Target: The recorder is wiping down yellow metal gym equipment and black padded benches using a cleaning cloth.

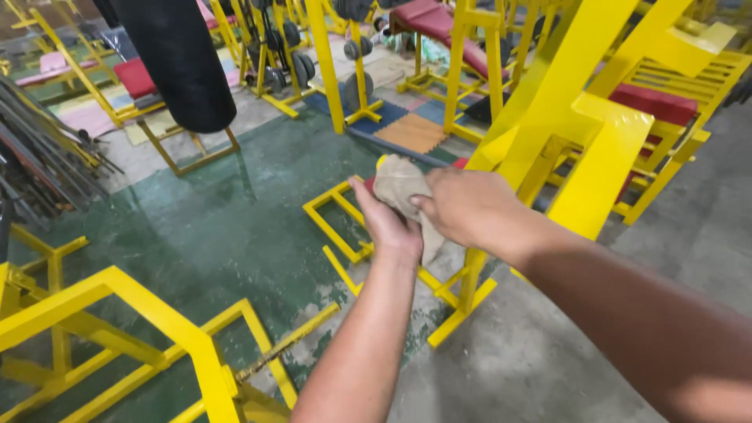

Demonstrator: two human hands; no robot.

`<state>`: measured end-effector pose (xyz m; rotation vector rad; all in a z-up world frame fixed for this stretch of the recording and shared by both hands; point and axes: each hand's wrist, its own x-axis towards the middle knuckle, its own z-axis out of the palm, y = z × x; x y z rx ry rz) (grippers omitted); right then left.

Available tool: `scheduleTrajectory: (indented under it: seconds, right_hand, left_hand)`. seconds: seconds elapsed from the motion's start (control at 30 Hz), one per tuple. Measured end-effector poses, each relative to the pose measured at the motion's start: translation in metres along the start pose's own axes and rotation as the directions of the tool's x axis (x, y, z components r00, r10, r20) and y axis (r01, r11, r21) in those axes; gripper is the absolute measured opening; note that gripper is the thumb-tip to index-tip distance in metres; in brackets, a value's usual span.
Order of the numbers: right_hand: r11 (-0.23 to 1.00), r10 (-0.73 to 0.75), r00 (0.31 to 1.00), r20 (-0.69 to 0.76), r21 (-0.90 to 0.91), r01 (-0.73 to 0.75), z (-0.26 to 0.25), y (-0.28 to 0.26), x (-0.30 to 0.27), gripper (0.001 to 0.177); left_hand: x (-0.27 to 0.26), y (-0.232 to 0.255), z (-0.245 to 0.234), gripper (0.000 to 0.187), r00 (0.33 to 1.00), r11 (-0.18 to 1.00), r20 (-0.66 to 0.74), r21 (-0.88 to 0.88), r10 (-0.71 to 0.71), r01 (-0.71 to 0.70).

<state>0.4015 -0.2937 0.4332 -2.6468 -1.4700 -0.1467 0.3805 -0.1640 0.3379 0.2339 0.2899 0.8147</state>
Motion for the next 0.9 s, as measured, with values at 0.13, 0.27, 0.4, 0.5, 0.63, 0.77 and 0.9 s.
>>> scheduleTrajectory:
  seconds: [0.13, 0.27, 0.4, 0.5, 0.63, 0.77, 0.9]
  right_hand:
    - [0.999, 0.03, 1.0, -0.003, -0.012, -0.03, 0.007, -0.018, 0.046, 0.047]
    - [0.997, 0.05, 0.999, -0.007, 0.061, -0.049, 0.001, -0.03, 0.055, 0.045]
    - [0.996, 0.04, 0.999, 0.034, 0.077, -0.043, -0.014, -0.02, 0.028, 0.05]
    - [0.998, 0.044, 0.993, 0.107, 0.043, -0.048, -0.02, -0.005, -0.012, 0.045]
    - [0.992, 0.07, 0.997, 0.013, 0.104, -0.071, -0.037, 0.036, -0.047, 0.044]
    - [0.833, 0.485, 0.874, -0.001, 0.303, -0.462, -0.082, 0.04, -0.096, 0.045]
    - [0.926, 0.309, 0.857, -0.413, 0.334, -0.174, -0.082, 0.065, -0.13, 0.048]
  left_hand:
    - [-0.014, 0.008, 0.005, 0.053, 0.999, 0.999, 0.017, 0.001, -0.037, 0.037]
    - [-0.011, 0.02, -0.001, 0.058, 0.995, 0.996, 0.061, 0.034, -0.085, 0.083]
    - [-0.034, 0.03, 0.024, 0.062, 0.995, 0.997, 0.064, 0.005, -0.081, 0.081]
    - [-0.049, 0.028, 0.025, 0.063, 0.994, 0.995, 0.076, 0.062, -0.079, 0.075]
    - [-0.042, -0.001, 0.003, 0.082, 0.989, 0.989, 0.081, 0.095, -0.124, 0.117]
    - [-0.08, -0.021, -0.001, 0.079, 0.95, 0.945, 0.154, 0.232, -0.271, 0.232]
    - [-0.102, -0.047, -0.024, 0.066, 0.863, 0.893, 0.292, 0.319, -0.412, 0.318]
